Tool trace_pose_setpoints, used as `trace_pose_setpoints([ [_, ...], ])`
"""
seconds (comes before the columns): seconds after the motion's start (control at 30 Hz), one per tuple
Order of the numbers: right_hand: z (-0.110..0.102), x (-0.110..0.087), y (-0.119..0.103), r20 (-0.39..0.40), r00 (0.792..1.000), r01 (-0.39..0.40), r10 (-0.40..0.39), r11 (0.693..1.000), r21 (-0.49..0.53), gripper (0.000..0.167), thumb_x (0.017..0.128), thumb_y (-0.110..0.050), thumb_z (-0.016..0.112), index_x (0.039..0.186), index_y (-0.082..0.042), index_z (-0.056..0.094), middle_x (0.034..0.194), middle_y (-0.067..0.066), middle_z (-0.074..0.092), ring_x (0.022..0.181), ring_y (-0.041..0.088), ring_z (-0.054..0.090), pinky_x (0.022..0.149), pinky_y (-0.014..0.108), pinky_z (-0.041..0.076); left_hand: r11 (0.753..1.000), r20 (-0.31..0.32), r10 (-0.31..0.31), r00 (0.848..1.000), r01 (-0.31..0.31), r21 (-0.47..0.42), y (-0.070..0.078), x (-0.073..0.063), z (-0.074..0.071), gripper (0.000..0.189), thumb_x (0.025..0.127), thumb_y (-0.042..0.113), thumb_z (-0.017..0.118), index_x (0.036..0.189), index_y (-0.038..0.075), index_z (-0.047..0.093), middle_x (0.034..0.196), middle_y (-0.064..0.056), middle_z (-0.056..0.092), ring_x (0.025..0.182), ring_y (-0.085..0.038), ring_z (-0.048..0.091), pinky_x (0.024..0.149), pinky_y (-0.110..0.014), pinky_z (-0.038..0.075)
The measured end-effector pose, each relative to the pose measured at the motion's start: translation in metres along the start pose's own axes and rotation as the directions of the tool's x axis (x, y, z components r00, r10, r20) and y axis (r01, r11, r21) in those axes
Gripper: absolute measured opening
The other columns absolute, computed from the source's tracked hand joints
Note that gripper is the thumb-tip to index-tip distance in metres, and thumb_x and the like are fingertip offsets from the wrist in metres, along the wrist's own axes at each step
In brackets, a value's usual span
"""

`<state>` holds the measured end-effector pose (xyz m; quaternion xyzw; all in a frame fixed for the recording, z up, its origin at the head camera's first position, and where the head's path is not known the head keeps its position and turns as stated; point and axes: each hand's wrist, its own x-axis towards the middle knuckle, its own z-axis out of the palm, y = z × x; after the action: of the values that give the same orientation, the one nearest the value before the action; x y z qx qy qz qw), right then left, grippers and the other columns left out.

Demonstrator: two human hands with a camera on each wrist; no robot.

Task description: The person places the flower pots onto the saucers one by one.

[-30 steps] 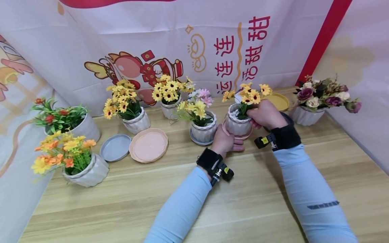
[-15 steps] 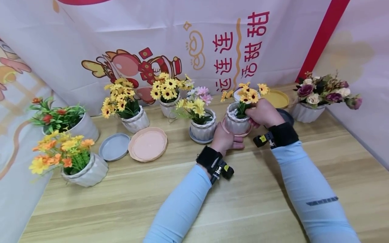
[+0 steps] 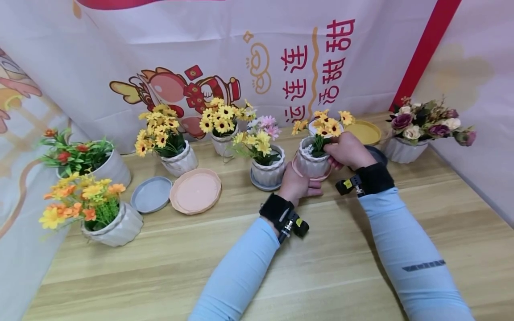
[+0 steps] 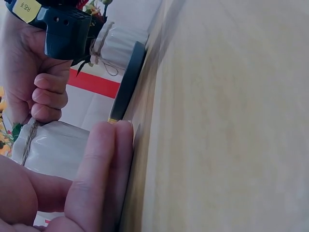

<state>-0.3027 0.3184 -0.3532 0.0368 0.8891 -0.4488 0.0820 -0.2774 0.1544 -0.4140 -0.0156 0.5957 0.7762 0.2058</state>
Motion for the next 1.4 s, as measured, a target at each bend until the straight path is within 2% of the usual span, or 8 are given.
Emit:
trace_pose_setpoints([
  [0.33,0.001,0.000,0.003,0.010,1.000,-0.012,0.012,1.000,0.018,0.037,0.094,-0.012,0.049,0.123,0.010,0.057,0.058,0.012,0.063,0.045,0.014,0.060,0.047,0.034,0.056,1.000,-0.008,-0.001,1.000,0.001,-0.006,-0.004,0.001,0.000,0.039,0.101,-0.005,0.048,0.127,0.023,0.056,0.102,-0.036,0.064,0.062,-0.037,0.063,0.062,-0.058,0.058],
  [0.5,-0.001,-0.002,0.002,0.029,0.999,-0.019,0.019,1.000,0.018,0.045,0.096,-0.013,0.049,0.134,0.009,0.051,0.062,0.013,0.065,0.049,0.017,0.062,0.053,0.040,0.059,1.000,-0.015,-0.013,1.000,0.013,-0.005,-0.003,0.001,0.001,0.048,0.098,-0.013,0.045,0.129,0.023,0.052,0.102,-0.032,0.066,0.066,-0.039,0.065,0.064,-0.057,0.058],
  [0.7,-0.012,-0.006,0.003,0.051,0.998,0.033,-0.032,0.999,-0.022,0.040,0.100,-0.015,0.046,0.131,0.010,0.054,0.073,0.017,0.068,0.056,0.021,0.066,0.059,0.043,0.060,1.000,-0.022,-0.021,1.000,0.021,-0.002,-0.001,0.000,0.001,0.053,0.097,-0.015,0.044,0.131,0.025,0.051,0.103,-0.030,0.066,0.068,-0.040,0.066,0.064,-0.056,0.058],
  [0.8,-0.022,-0.009,0.005,0.037,0.998,0.052,-0.051,0.999,-0.013,0.042,0.103,-0.015,0.046,0.135,0.011,0.051,0.078,0.019,0.069,0.058,0.020,0.066,0.060,0.042,0.060,0.999,-0.047,-0.043,0.998,0.042,-0.025,-0.001,0.000,0.001,0.065,0.092,-0.023,0.041,0.141,0.020,0.041,0.101,-0.030,0.064,0.072,-0.043,0.067,0.063,-0.054,0.059],
  [0.97,-0.043,-0.016,0.015,-0.046,0.998,0.044,-0.045,0.998,-0.035,0.042,0.102,-0.016,0.048,0.137,0.008,0.052,0.075,0.013,0.069,0.057,0.019,0.066,0.056,0.034,0.059,0.996,-0.087,-0.077,0.993,0.073,-0.049,0.000,-0.001,0.003,0.082,0.084,-0.029,0.035,0.151,0.015,0.021,0.101,-0.028,0.062,0.082,-0.048,0.068,0.062,-0.050,0.060],
  [1.2,-0.064,-0.024,0.033,-0.134,0.991,0.006,-0.019,0.995,-0.097,0.040,0.102,-0.014,0.048,0.133,0.009,0.053,0.073,0.010,0.068,0.059,0.017,0.066,0.059,0.038,0.060,0.998,-0.069,-0.055,0.996,0.053,-0.024,0.000,-0.002,0.003,0.068,0.091,-0.024,0.040,0.144,0.018,0.033,0.102,-0.031,0.064,0.083,-0.050,0.067,0.062,-0.052,0.060],
  [1.3,-0.069,-0.027,0.042,-0.117,0.993,-0.015,-0.002,0.989,-0.147,0.038,0.102,-0.013,0.048,0.131,0.011,0.054,0.073,0.009,0.069,0.060,0.018,0.067,0.061,0.039,0.060,0.999,-0.053,-0.036,0.998,0.035,-0.021,-0.001,-0.001,0.004,0.063,0.093,-0.021,0.042,0.141,0.020,0.039,0.104,-0.033,0.064,0.082,-0.050,0.067,0.063,-0.053,0.059],
  [1.4,-0.075,-0.032,0.054,-0.081,0.997,-0.034,0.015,0.970,-0.239,0.039,0.101,-0.013,0.048,0.129,0.013,0.055,0.072,0.007,0.069,0.061,0.017,0.067,0.062,0.034,0.057,0.999,-0.044,-0.022,0.999,0.021,-0.026,-0.004,0.000,0.005,0.064,0.093,-0.022,0.041,0.139,0.023,0.045,0.103,-0.033,0.064,0.080,-0.050,0.066,0.064,-0.055,0.059],
])
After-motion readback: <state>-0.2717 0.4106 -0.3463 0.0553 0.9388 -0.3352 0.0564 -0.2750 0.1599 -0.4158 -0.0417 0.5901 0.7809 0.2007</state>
